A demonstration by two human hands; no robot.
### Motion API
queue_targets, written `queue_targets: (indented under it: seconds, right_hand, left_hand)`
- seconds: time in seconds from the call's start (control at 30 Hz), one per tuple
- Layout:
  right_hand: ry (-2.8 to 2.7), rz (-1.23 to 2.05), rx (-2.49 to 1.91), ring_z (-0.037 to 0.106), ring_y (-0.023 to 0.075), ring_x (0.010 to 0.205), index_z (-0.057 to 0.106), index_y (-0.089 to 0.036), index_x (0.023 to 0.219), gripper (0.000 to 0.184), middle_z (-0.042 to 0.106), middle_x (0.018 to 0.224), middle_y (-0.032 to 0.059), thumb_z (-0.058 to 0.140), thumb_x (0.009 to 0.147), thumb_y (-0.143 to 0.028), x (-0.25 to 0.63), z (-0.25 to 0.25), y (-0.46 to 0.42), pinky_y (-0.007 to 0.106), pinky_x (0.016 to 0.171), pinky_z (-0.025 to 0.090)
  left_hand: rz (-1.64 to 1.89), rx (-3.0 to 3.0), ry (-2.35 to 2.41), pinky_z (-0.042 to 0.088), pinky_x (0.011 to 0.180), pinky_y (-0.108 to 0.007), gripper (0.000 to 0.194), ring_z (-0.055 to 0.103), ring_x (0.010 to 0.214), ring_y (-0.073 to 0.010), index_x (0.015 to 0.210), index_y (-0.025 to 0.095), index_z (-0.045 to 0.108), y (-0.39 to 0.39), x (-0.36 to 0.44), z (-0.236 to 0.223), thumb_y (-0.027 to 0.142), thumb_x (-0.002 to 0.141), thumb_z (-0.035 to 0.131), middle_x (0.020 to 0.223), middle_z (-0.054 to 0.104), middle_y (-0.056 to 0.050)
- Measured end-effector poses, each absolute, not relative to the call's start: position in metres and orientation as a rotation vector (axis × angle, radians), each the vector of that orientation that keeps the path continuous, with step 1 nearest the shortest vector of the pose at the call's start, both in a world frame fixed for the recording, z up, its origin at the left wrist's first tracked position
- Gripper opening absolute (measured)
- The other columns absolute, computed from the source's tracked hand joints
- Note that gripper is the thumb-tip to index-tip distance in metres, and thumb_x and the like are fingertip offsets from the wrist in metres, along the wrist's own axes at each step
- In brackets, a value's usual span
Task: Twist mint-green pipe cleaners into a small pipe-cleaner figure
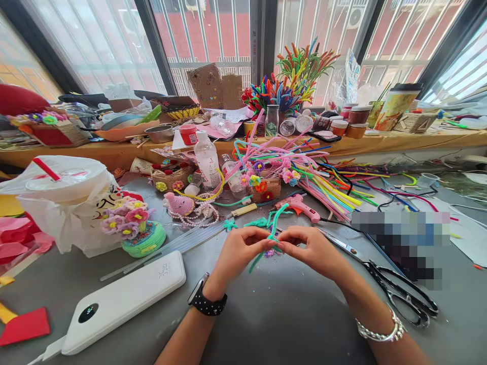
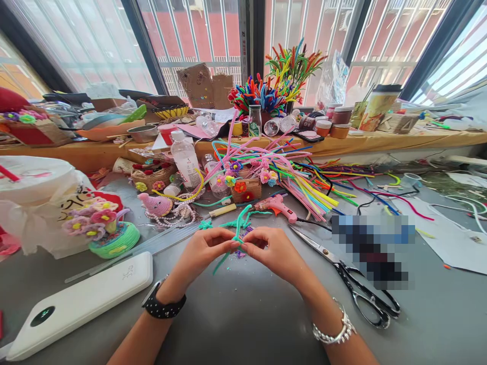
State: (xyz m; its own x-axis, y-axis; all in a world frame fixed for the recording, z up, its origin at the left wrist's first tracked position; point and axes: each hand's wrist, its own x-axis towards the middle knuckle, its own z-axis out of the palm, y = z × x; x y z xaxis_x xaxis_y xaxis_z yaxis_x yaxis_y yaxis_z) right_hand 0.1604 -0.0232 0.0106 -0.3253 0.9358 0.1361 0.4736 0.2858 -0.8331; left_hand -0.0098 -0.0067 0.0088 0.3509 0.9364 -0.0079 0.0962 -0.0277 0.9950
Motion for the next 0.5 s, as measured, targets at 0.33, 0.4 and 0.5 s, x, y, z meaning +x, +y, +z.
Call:
queue_targets:
  seconds: [0.33, 0.4, 0.5]
  right_hand:
    - [-1.685, 1.128, -1.163, 0.049, 0.0115, 0.059, 0.063, -0.016, 0.074, 0.024, 0.057, 0.063, 0.0003, 0.053, 0.077, -0.038, 0.151, 0.009, -0.025, 0.022, 0.055, 0.038]
    - [-1.523, 1.295, -1.127, 0.045, 0.0094, 0.053, 0.061, -0.015, 0.072, 0.025, 0.052, 0.057, -0.0018, 0.055, 0.076, -0.038, 0.148, 0.007, -0.027, 0.022, 0.052, 0.036]
    - [-1.277, 1.525, -1.035, 0.042, 0.0070, 0.051, 0.059, -0.014, 0.069, 0.024, 0.050, 0.058, -0.0026, 0.058, 0.073, -0.038, 0.144, 0.002, -0.028, 0.020, 0.049, 0.035]
  left_hand:
    - [1.011, 1.119, 0.931, 0.039, 0.054, -0.019, 0.015, 0.053, 0.053, -0.0088, 0.064, 0.013, 0.065, -0.009, -0.006, 0.007, 0.027, 0.062, 0.069, 0.055, 0.060, 0.001]
    - [1.015, 1.041, 0.895, 0.040, 0.055, -0.019, 0.014, 0.054, 0.054, -0.0082, 0.064, 0.014, 0.065, -0.008, -0.005, 0.004, 0.027, 0.063, 0.069, 0.057, 0.060, 0.002]
    - [1.005, 0.941, 0.862, 0.041, 0.056, -0.019, 0.014, 0.055, 0.055, -0.0078, 0.065, 0.014, 0.064, -0.008, -0.005, 0.001, 0.027, 0.062, 0.070, 0.060, 0.061, 0.001]
